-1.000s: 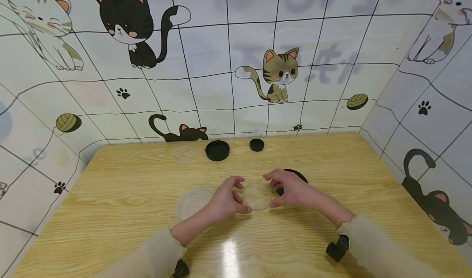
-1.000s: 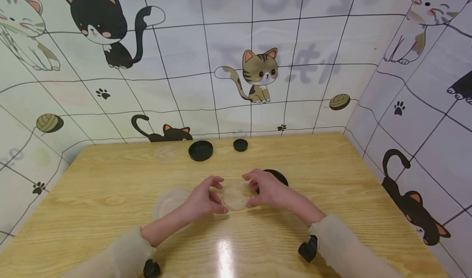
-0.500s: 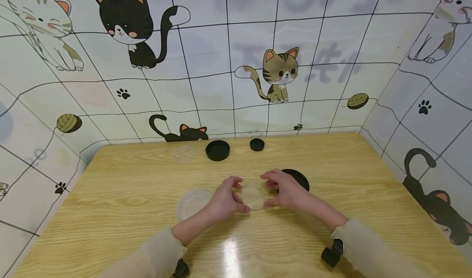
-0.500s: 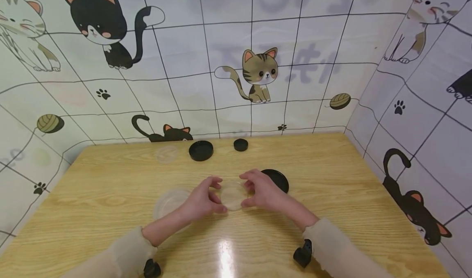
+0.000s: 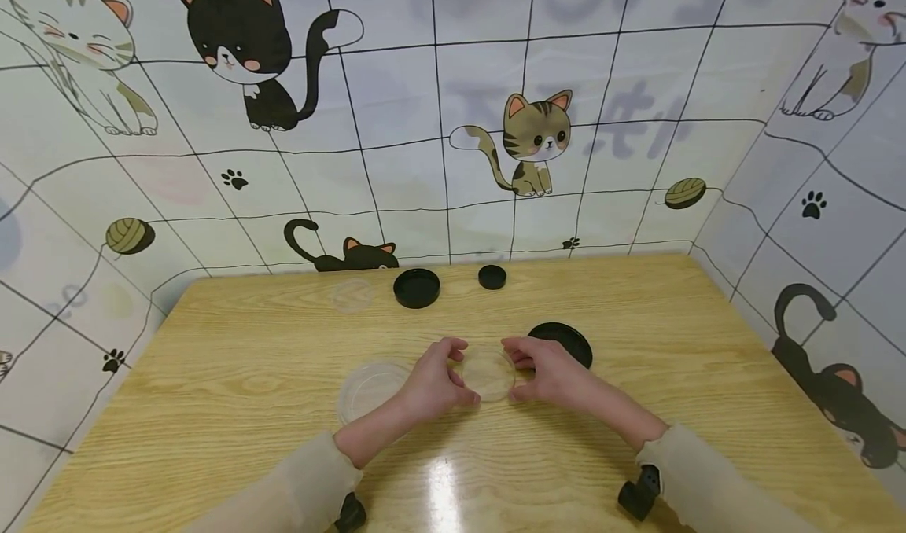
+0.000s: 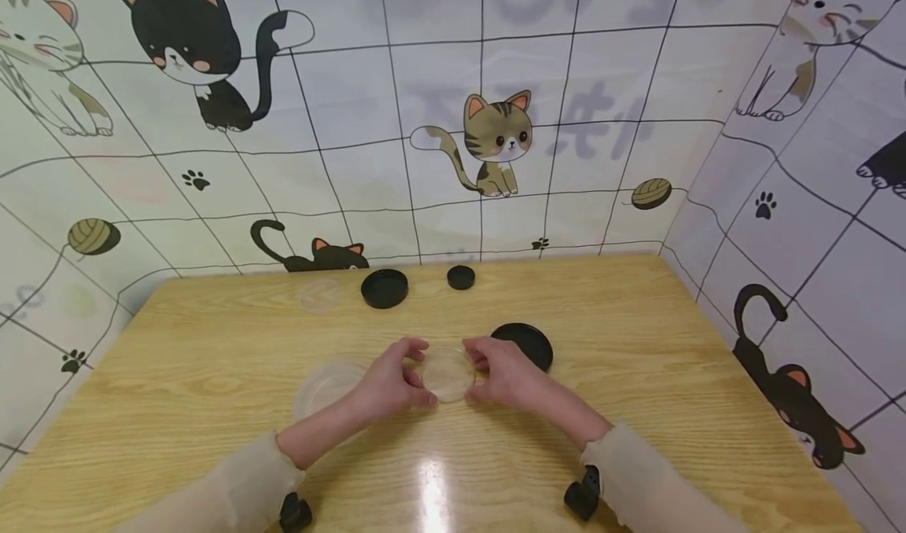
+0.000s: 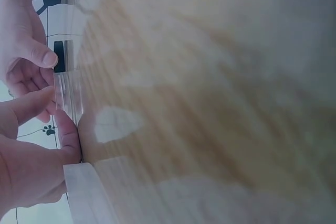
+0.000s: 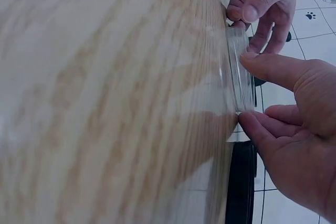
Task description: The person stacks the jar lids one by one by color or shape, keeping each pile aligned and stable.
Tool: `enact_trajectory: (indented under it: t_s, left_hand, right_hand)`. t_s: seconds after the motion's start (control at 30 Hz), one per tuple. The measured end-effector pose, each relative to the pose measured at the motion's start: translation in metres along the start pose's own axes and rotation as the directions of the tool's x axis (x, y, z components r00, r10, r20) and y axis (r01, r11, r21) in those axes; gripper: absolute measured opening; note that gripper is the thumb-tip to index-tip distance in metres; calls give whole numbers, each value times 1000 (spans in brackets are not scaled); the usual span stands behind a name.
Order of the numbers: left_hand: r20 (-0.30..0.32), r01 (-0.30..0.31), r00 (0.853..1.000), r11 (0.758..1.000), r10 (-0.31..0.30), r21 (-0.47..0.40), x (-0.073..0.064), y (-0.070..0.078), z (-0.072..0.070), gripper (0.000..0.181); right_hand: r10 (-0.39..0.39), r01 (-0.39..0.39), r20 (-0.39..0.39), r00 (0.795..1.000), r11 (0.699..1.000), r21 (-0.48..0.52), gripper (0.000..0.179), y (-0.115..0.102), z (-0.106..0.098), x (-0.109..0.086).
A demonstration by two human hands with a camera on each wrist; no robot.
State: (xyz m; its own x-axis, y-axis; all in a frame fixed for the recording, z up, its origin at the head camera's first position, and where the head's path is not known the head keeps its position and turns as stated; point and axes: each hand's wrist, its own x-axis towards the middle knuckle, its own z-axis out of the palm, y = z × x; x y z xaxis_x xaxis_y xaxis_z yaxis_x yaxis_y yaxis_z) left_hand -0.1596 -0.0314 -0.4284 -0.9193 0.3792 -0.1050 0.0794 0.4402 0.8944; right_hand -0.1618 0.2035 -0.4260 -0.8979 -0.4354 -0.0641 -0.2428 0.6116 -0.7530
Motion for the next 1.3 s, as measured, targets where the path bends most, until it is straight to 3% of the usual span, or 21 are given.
enact_trajectory:
  t_s: [0.57, 0.83, 1.07, 1.3]
  left_hand:
    - [-3, -20, 1000, 999, 21, 36, 2, -5, 1, 67]
    - [18, -18, 1000, 1000, 18, -6, 0, -2, -5, 67]
    - [6, -16, 1000, 999, 17, -47, -3, 1, -14, 68]
    - [19, -53, 998, 989, 56, -140, -9, 1, -26, 67]
  right_hand:
    - [-34, 34, 5, 999, 995, -93, 67, 2, -1, 3]
    - [-36, 36, 8, 999, 999, 13, 67, 2, -4, 2]
    - [-91, 91, -16, 996, 996, 23, 66, 0, -10, 1]
    - [-126, 127, -16, 992, 985, 116, 67, -6, -12, 2]
